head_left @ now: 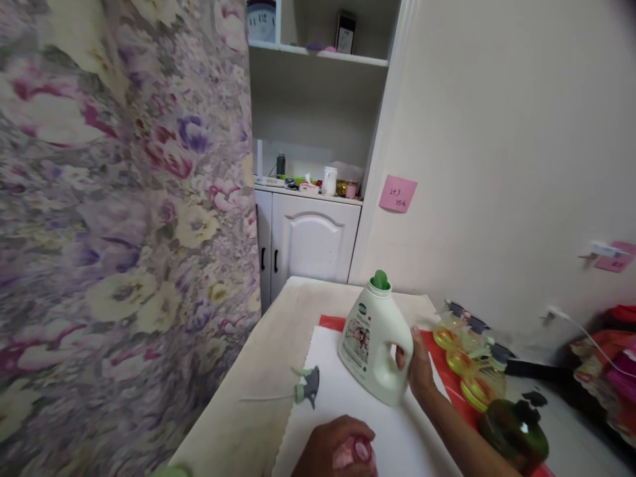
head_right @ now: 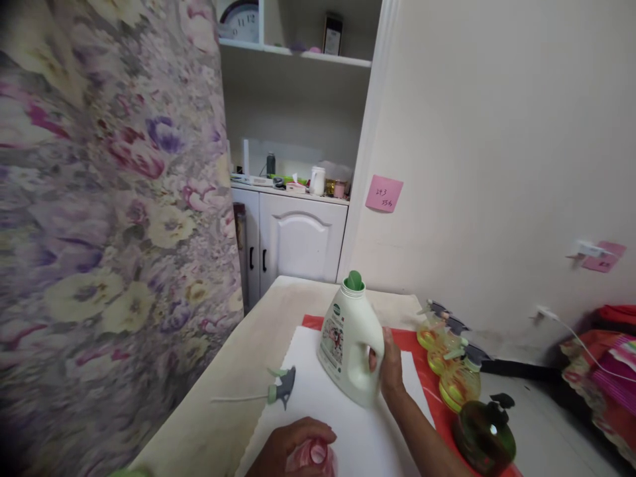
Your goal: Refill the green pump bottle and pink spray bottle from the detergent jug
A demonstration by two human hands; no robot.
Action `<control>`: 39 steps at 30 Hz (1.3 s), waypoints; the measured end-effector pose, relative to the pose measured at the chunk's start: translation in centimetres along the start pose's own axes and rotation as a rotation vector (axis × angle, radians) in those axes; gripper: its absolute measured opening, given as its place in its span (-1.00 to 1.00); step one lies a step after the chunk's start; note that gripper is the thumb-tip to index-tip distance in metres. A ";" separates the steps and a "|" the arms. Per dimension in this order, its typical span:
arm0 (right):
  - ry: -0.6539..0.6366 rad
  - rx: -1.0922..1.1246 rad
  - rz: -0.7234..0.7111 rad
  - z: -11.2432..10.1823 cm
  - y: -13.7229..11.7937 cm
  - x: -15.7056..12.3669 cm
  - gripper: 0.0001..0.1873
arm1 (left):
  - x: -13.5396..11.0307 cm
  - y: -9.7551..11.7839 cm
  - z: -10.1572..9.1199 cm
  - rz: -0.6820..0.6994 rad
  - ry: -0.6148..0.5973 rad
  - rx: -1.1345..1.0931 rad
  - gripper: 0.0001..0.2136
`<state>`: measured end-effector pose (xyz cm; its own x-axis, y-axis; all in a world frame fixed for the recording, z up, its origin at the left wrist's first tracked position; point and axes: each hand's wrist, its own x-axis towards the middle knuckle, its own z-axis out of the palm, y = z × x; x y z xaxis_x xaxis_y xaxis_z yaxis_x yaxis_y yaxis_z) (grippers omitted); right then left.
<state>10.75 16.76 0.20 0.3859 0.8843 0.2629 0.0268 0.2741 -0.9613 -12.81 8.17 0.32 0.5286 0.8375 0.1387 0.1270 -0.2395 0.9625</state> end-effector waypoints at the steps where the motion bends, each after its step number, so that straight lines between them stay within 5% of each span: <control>1: -0.006 0.002 0.002 0.0 0.3 0.0 -0.26 | -0.1 0.0 0.0 -0.003 -0.002 -0.007 -0.68; 9: -0.088 -0.054 -0.019 -0.9 0.4 -0.3 -0.32 | -0.2 0.1 0.0 0.015 0.024 0.036 -0.71; 13: -0.089 -0.115 -0.040 -2.9 0.4 -1.5 -0.57 | -0.3 -0.1 -0.1 0.099 0.018 0.033 -0.75; 18: -0.080 -0.238 -0.018 -7.4 0.5 -6.2 -0.72 | 0.0 0.3 0.0 0.096 0.031 0.015 -0.81; 22: -0.191 -0.334 0.028 -10.4 0.7 -10.7 -0.72 | 0.5 0.8 0.3 0.093 0.075 0.021 -0.80; 29: -0.302 -0.261 -0.008 -11.2 2.1 -14.7 -0.82 | 1.9 2.5 2.0 0.059 0.150 0.054 -0.81; 33: -0.327 -0.252 0.056 -11.3 3.4 -15.5 -0.73 | 2.6 3.2 4.2 0.063 0.159 0.022 -0.79; 39: -0.295 -0.183 0.059 -11.8 4.6 -16.2 -0.32 | 3.0 4.2 8.3 0.032 0.179 0.003 -0.77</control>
<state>15.53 -0.75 -9.39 0.1095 0.9751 0.1928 0.1872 0.1702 -0.9675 -3.72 5.65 2.81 0.3747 0.9033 0.2090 0.1154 -0.2691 0.9562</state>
